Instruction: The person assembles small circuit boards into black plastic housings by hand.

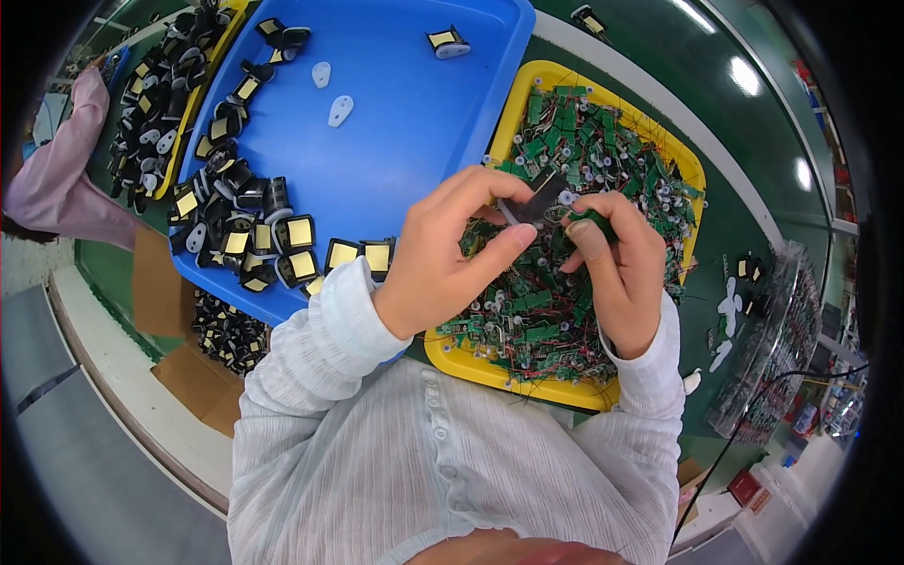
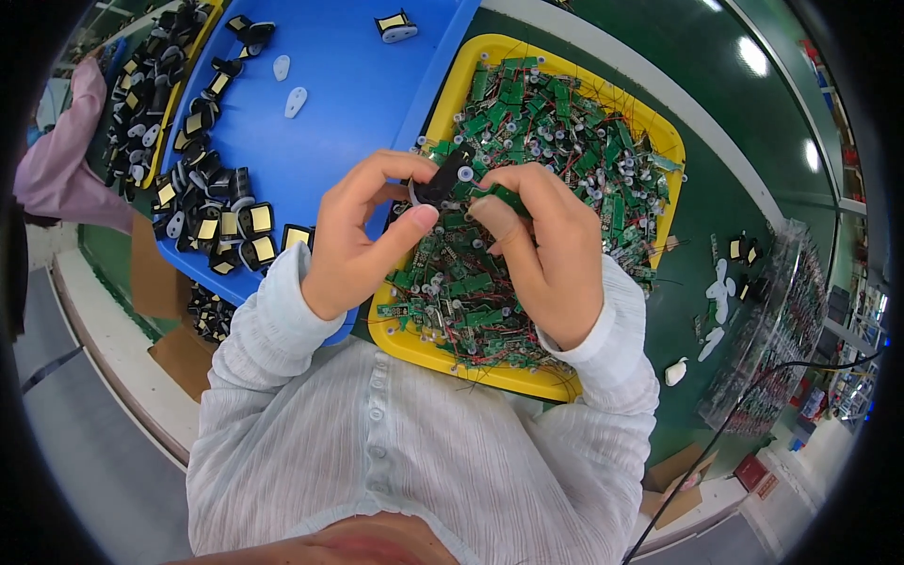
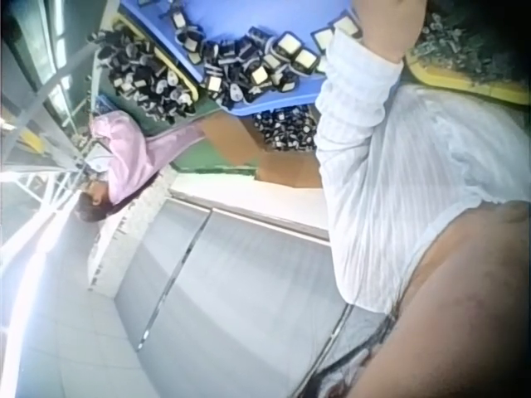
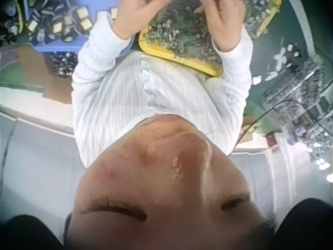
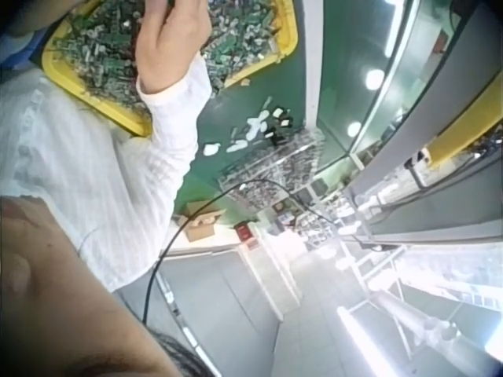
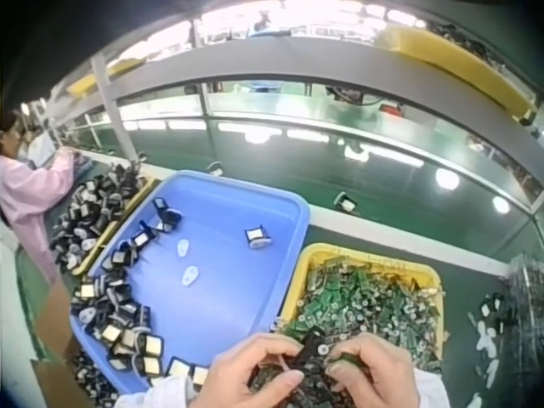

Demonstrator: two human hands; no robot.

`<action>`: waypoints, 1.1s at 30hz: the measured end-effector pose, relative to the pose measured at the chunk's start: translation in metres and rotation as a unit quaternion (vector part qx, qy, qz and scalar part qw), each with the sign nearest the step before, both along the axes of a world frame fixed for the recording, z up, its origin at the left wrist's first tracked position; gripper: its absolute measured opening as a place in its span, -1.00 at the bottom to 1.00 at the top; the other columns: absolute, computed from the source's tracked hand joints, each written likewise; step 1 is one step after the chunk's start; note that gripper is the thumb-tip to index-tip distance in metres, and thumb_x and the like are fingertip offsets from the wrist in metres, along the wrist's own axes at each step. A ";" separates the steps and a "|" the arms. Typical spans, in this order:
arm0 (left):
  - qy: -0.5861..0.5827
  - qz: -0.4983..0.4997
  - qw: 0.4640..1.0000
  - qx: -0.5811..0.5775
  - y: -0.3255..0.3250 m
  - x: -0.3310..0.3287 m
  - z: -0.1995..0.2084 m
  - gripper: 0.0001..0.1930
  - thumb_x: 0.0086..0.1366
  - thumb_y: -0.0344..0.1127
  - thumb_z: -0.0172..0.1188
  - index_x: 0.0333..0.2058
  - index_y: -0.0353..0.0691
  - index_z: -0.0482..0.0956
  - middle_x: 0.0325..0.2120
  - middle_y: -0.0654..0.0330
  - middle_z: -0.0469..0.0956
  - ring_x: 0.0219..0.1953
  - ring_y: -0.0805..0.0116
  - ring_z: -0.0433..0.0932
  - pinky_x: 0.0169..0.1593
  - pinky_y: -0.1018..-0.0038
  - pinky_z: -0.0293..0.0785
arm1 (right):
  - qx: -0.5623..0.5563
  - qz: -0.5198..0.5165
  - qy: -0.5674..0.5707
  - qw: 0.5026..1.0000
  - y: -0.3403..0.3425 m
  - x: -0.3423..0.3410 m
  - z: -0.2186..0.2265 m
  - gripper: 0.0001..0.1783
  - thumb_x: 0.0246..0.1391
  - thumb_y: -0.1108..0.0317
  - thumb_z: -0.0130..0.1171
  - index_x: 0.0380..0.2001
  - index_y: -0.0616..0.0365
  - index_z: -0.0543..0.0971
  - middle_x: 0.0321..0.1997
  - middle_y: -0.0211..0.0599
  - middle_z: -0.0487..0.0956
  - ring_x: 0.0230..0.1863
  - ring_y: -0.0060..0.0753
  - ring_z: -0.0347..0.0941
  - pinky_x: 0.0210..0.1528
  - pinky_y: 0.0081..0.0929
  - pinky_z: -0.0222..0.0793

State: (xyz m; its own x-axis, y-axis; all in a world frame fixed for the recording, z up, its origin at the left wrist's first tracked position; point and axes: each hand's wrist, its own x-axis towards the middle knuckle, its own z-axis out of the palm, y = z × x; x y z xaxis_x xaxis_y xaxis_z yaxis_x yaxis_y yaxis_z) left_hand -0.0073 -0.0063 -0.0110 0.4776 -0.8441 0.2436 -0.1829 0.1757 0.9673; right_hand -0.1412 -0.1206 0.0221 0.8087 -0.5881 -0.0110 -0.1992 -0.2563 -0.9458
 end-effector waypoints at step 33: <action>-0.086 0.033 0.996 -0.018 -0.001 0.001 0.000 -0.75 -0.09 -0.45 0.29 -0.36 -0.30 0.50 -0.35 0.14 0.51 -0.31 0.22 0.48 -0.24 0.44 0.40 | -0.050 0.047 0.044 0.997 0.006 0.005 0.000 -0.90 0.07 0.44 -0.01 -0.41 0.26 0.43 -0.57 -0.17 0.42 -0.57 -0.25 0.36 -0.49 -0.48 0.26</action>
State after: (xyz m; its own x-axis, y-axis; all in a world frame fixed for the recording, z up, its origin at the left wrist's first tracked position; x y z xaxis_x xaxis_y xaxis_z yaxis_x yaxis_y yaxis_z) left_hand -0.0068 -0.0069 -0.0106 0.4807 -0.8011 0.3567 -0.3586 0.1917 0.9136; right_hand -0.1359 -0.1146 0.0216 0.8588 -0.5115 -0.0298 -0.2508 -0.3690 -0.8949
